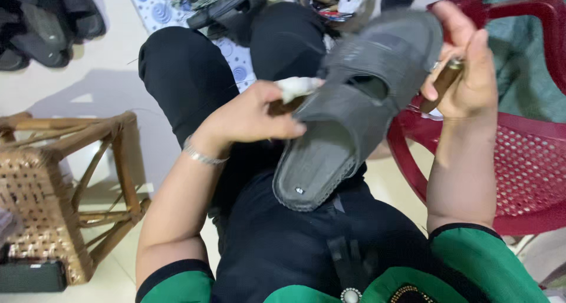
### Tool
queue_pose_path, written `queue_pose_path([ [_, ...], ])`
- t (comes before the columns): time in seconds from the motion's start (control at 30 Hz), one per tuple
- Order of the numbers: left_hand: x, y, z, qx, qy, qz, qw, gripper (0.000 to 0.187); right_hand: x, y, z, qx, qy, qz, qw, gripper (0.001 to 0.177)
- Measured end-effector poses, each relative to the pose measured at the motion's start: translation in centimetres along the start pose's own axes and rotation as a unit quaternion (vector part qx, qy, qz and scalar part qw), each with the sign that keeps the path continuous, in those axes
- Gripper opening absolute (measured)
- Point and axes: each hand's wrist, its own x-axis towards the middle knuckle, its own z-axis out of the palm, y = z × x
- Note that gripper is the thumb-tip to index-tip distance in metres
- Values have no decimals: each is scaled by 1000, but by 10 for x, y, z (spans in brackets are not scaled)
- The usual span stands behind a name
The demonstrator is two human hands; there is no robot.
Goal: The person sews the sole of a sandal by hand using a needle and thread, pulling the stitches tight along the edge of the shoe.
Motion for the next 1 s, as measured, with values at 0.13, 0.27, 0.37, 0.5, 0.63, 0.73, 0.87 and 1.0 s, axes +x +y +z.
queue_pose_path([
  [0.13, 64, -36, 31, -216, 48, -118, 968, 42, -16, 25, -33, -17, 55, 103, 993, 53],
  [0.27, 111, -59, 63, -503, 176, -213, 819, 42, -59, 82, -92, 94, 173, 172, 965, 28],
  [0.37, 125, -59, 84, -508, 209, -316, 774, 59, -98, 92, -107, 188, 134, 90, 969, 20],
  [0.5, 137, -96, 110, -603, 241, -253, 718, 40, -141, 100, -124, 162, 297, 96, 936, 24],
  [0.63, 151, -112, 135, -565, 197, -220, 771, 31, -167, 77, -104, 58, 384, 147, 910, 26],
  [0.73, 163, -106, 139, -497, 276, -294, 769, 31, -204, 76, -118, -44, 308, 176, 934, 38],
  [0.87, 162, -142, 152, -475, 368, -260, 756, 16, -246, 86, -162, -86, 226, 174, 955, 45],
  [1.0, 152, -128, 151, -454, 288, -279, 796, 15, -176, 49, -127, -227, 261, 153, 926, 24],
])
